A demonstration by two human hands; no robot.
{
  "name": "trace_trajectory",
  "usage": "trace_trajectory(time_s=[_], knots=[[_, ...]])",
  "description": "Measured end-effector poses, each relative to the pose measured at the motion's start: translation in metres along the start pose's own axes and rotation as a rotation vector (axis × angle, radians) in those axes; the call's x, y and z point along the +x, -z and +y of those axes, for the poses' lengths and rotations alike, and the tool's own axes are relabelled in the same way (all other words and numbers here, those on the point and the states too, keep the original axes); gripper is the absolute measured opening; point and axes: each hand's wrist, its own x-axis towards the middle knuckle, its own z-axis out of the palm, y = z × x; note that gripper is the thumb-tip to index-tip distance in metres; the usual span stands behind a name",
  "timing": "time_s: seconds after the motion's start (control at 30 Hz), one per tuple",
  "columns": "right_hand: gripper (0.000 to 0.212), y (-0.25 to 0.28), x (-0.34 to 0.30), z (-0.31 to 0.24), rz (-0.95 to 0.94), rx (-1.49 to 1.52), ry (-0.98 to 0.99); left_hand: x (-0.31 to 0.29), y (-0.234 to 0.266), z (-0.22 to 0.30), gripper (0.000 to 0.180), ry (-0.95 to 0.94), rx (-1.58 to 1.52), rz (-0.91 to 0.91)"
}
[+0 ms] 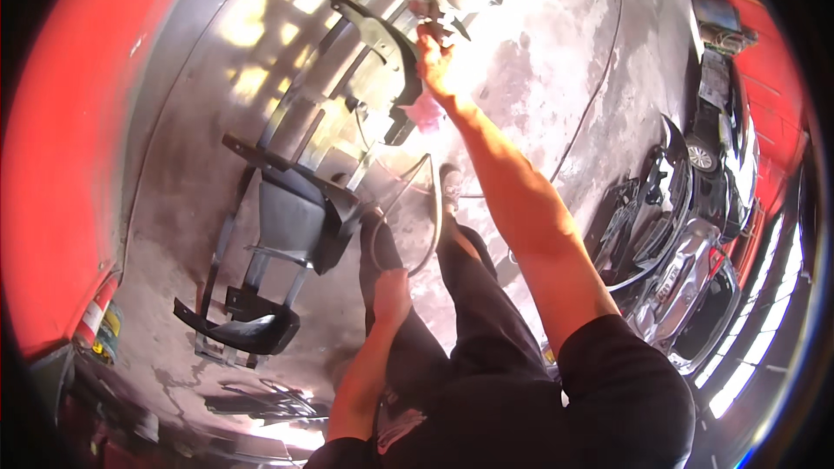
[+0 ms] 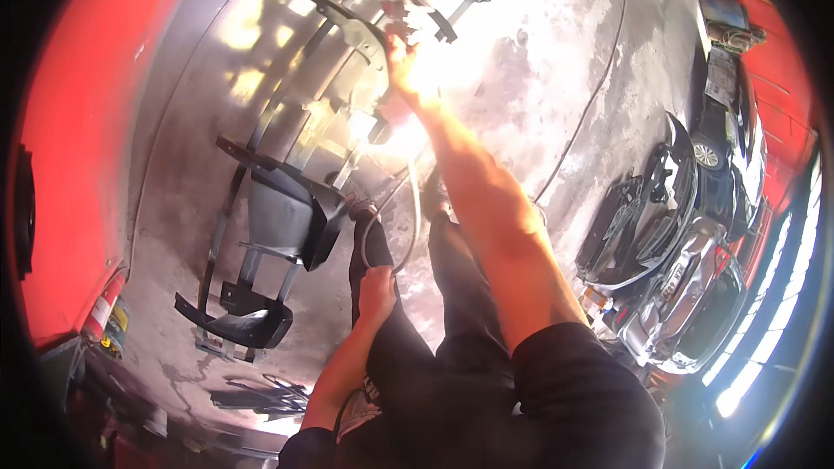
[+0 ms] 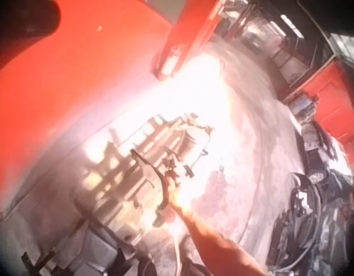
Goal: The person uses a spray gun to apply paint to several black plastic automotive parts arranged on a metal rack. They move around the rack to cover different angles and surfaces, occasionally pausing to reposition the parts for better access.
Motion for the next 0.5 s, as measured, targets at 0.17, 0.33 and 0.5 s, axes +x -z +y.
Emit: trace_trajectory(time_s=[0.17, 0.33, 0.5], knots=[[0.028, 0.017, 0.016, -0.016, 0.039, -0.068, -0.093, 0.004, 0.000, -0.004, 0.022, -0.008, -0.016, 0.046], [0.023, 0.116, 0.017, -0.008, 0.230, -0.187, -0.513, 0.009, 0.000, 0.004, 0.022, -0.019, 0.017, 0.025], [0.034, 0.163, 0.020, 0.046, 0.335, -0.402, -0.567, 0.016, -0.003, 0.012, 0.024, -0.064, 0.017, 0.005]])
